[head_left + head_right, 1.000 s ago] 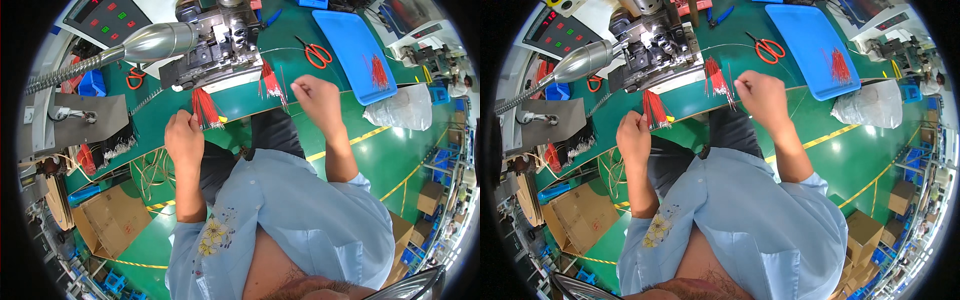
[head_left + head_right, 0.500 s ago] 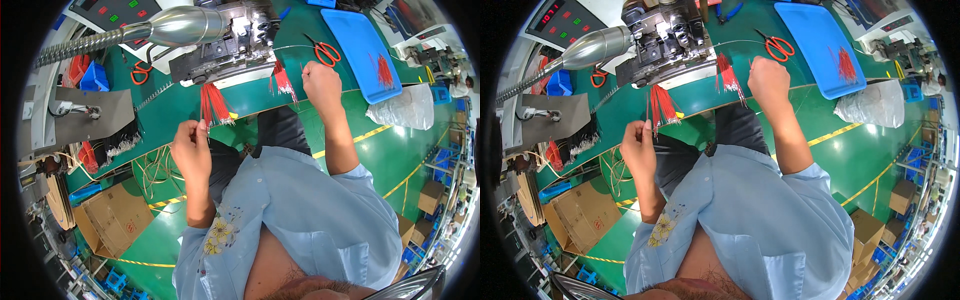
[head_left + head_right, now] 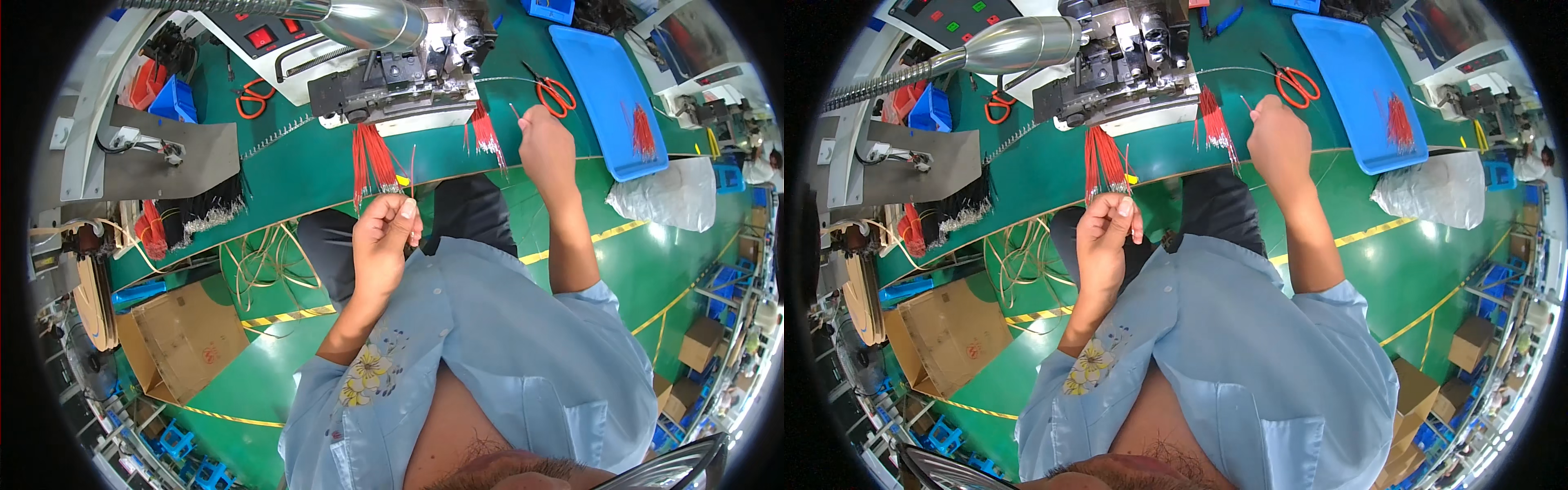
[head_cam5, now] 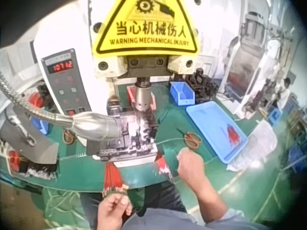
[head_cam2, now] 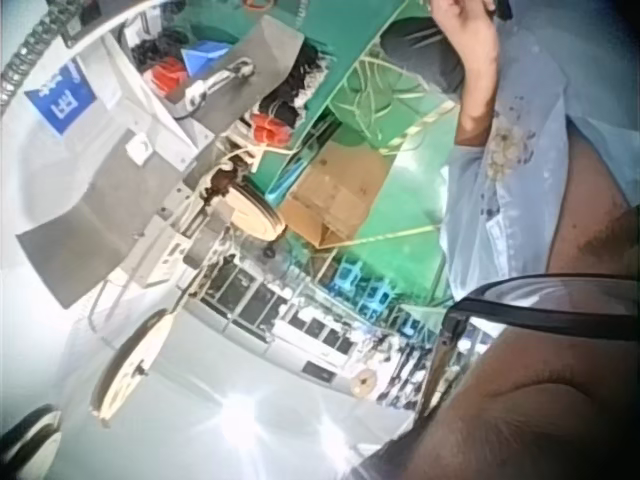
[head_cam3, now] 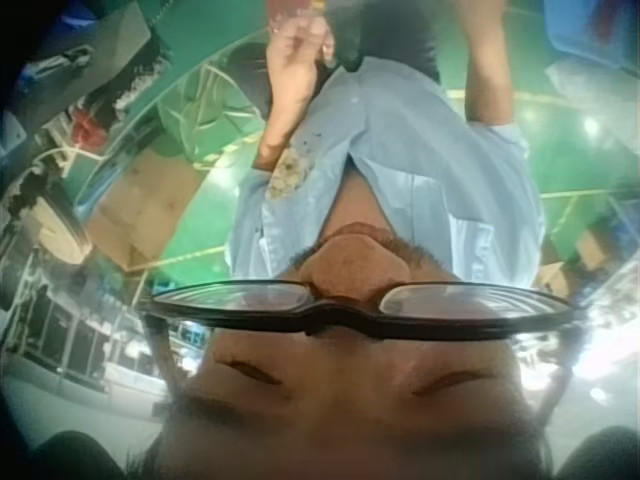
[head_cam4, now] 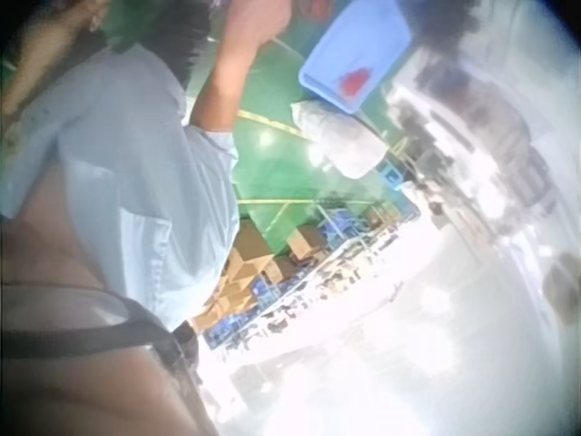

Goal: Using a machine to process and crimp electrical wires at an industrial workbench.

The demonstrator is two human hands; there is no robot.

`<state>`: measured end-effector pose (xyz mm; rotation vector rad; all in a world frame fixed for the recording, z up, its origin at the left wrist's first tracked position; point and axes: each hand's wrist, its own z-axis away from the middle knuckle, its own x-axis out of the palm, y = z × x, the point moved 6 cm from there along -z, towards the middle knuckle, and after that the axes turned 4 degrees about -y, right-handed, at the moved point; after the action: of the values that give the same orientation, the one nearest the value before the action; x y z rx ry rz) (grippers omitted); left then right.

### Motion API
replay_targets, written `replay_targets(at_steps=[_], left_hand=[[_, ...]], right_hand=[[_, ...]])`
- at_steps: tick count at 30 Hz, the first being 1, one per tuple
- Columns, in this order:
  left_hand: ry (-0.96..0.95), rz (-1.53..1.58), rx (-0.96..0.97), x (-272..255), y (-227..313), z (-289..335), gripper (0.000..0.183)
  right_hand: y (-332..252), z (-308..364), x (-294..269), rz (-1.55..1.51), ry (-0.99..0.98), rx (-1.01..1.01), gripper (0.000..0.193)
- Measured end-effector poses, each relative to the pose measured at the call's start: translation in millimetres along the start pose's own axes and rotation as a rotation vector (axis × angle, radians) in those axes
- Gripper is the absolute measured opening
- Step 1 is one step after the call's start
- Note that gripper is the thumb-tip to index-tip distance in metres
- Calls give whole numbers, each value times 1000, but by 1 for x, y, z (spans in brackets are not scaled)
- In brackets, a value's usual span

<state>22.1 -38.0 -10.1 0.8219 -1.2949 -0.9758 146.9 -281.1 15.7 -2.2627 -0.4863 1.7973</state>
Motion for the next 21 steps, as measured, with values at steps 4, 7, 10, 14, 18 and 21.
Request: replay_targets(at_steps=[4,7,10,14,18,21], left_hand=[[-51,49,-48,14,-6,-6,17],[-84,59,-60,22,-9,-8,17],[-82,38,-61,27,-7,-8,17],[-60,11,-39,31,-6,-8,15],[-19,-2,-21,30,-8,-7,12],[-11,-21,1,31,-7,-7,11]], right_hand=[[-15,23,-22,-709,-134,70,10],[-47,39,-18,-1172,-359,167,18],[-63,49,-6,-1321,-488,222,24],[-70,56,7,-1472,-530,235,16],[-77,58,11,-1555,-503,264,11],[-78,58,12,-1499,-474,253,13]])
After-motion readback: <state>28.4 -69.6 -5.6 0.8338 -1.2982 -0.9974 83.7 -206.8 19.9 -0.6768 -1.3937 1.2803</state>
